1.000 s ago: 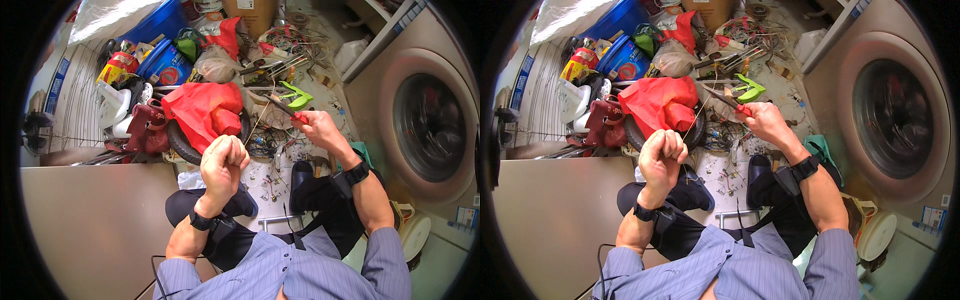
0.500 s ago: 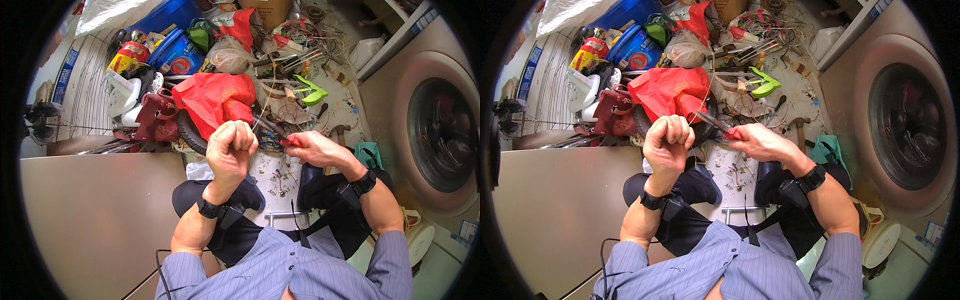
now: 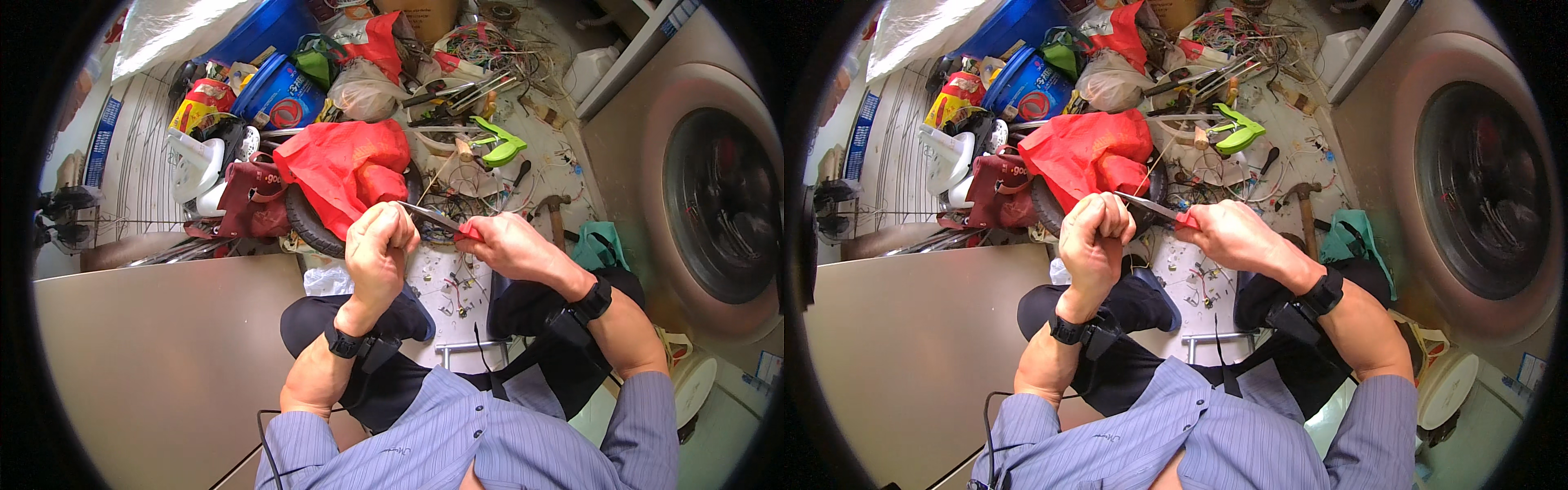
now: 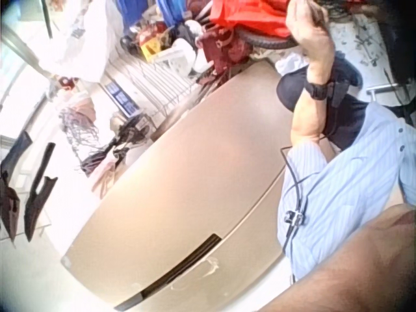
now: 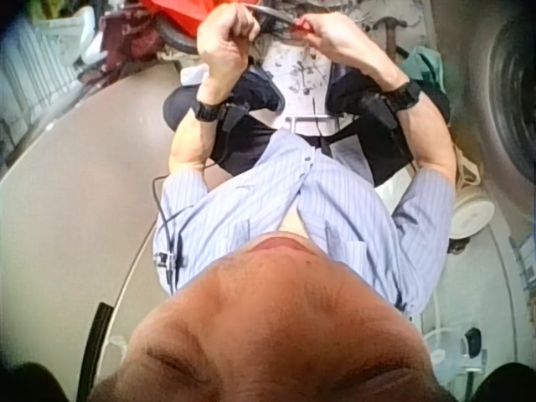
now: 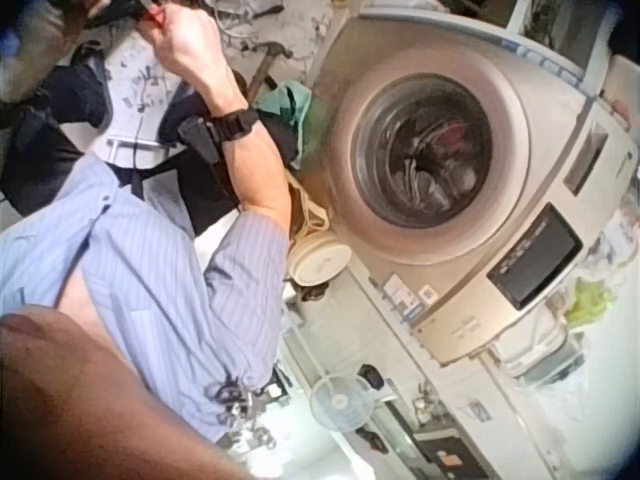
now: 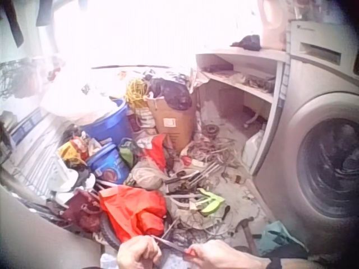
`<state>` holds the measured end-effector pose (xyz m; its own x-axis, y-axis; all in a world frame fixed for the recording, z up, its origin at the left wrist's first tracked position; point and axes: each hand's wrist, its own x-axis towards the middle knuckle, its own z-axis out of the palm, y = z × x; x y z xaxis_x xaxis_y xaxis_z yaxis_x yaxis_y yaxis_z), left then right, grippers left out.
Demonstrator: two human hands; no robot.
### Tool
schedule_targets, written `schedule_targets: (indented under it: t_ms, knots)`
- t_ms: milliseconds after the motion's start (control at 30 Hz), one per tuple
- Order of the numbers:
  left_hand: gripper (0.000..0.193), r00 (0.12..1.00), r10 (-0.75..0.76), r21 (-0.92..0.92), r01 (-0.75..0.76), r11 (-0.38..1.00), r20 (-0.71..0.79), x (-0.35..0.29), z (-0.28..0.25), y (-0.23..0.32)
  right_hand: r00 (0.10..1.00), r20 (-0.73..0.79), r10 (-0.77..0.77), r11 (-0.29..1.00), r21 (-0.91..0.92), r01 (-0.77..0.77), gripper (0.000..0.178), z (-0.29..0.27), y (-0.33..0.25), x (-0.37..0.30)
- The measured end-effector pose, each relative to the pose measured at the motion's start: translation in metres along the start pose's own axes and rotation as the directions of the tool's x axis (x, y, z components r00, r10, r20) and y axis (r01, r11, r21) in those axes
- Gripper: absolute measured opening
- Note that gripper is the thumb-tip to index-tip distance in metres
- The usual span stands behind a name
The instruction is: The person manipulates wires and electrical connectors by hand, then uses pliers to cut or crimp a wire.
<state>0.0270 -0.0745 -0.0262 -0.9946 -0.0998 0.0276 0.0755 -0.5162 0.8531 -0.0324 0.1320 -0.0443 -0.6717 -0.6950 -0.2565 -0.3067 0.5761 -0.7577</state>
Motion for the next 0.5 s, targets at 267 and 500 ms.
schedule_targets:
  t_ms: [267, 500]
  knots:
    - [0.032, 0.996, 0.028, 0.170, -0.042, 0.984, 0.079, -0.019, 0.021, 0.013, 0.941, -0.254, 0.224, 0.942, 0.302, -0.143, 0.022, -0.040, 0.034, 0.004]
    - [0.032, 0.998, 0.051, 0.147, -0.057, 0.987, 0.046, -0.020, -0.003, 0.005, 0.969, -0.230, 0.092, 0.993, 0.092, -0.072, 0.018, -0.019, 0.036, 0.014]
